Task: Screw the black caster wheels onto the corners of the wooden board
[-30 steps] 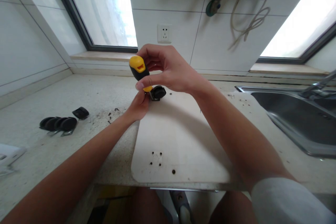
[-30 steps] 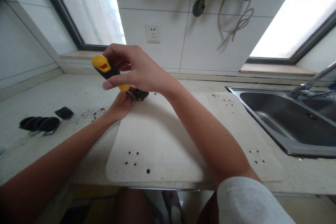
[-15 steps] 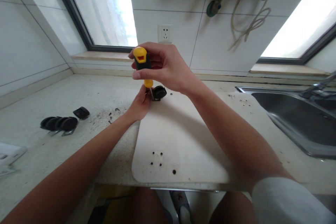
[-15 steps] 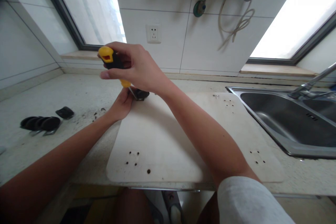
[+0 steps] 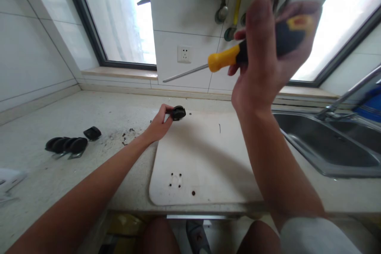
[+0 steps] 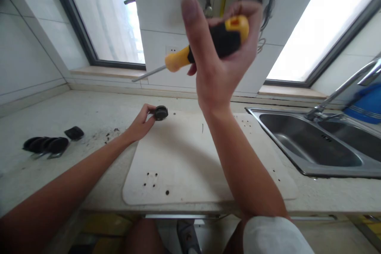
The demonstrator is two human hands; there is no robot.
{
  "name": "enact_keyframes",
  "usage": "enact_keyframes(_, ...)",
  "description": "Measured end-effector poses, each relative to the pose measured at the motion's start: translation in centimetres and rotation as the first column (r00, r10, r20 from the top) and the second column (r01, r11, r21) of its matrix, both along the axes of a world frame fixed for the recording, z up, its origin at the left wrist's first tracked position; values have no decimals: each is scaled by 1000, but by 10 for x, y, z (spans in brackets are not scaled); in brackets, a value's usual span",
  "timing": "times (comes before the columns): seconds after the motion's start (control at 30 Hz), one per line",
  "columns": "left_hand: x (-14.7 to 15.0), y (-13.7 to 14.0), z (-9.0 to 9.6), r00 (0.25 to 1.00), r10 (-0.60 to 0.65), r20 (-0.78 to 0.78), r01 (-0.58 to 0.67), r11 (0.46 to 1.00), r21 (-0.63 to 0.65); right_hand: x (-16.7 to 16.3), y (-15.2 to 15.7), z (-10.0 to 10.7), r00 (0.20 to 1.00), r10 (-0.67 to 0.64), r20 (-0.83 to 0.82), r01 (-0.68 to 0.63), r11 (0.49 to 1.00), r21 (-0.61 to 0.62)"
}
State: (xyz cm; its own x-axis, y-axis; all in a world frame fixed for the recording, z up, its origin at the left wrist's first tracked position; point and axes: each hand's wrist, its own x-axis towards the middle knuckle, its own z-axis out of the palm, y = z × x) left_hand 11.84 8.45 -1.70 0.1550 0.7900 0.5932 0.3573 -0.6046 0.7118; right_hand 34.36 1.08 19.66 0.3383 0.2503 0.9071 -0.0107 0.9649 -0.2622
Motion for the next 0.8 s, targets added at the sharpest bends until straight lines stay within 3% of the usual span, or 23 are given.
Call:
enact_keyframes(0.1,1,3,0,1000,-28,2,28,1000,8,34,-24,-52,963,-228,144,232,973,-12)
enact_keyframes(0.13,1,4,0,1000,-31,1,31,999,6,47,-34,-76,908,-314,277,325,946,8)
enact_keyframes(0.2,0,5,0,999,-46,-6,46,999,2,74,-57,-123,717,-401,569,467,884,35)
enact_keyframes(0.27,-1,7,0,998,-53,-17,53,999,8,94,-78,-161,579,-460,674,523,843,126)
enact_keyframes(0.33,-3,7,1,999,-37,-36,38,999,19,105,-92,-184,566,-462,683,549,829,106)
enact_keyframes(0.4,-4,6,2,998,-7,-69,8,1000,26,108,-98,-194,608,-438,662,548,835,50)
enact_keyframes(0.53,-1,-1,10,982,91,-165,-88,996,24,105,-91,-195,642,-356,679,541,838,-72)
enact_keyframes(0.7,-13,-24,29,946,215,-244,-221,975,1,106,-81,-194,648,-105,754,564,732,-383)
enact_keyframes(0.77,-40,-39,38,881,322,-346,-346,938,-6,108,-78,-193,666,-70,742,562,701,-438)
enact_keyframes(0.8,-59,-47,43,805,393,-444,-438,899,2,109,-77,-193,676,-65,734,558,696,-453)
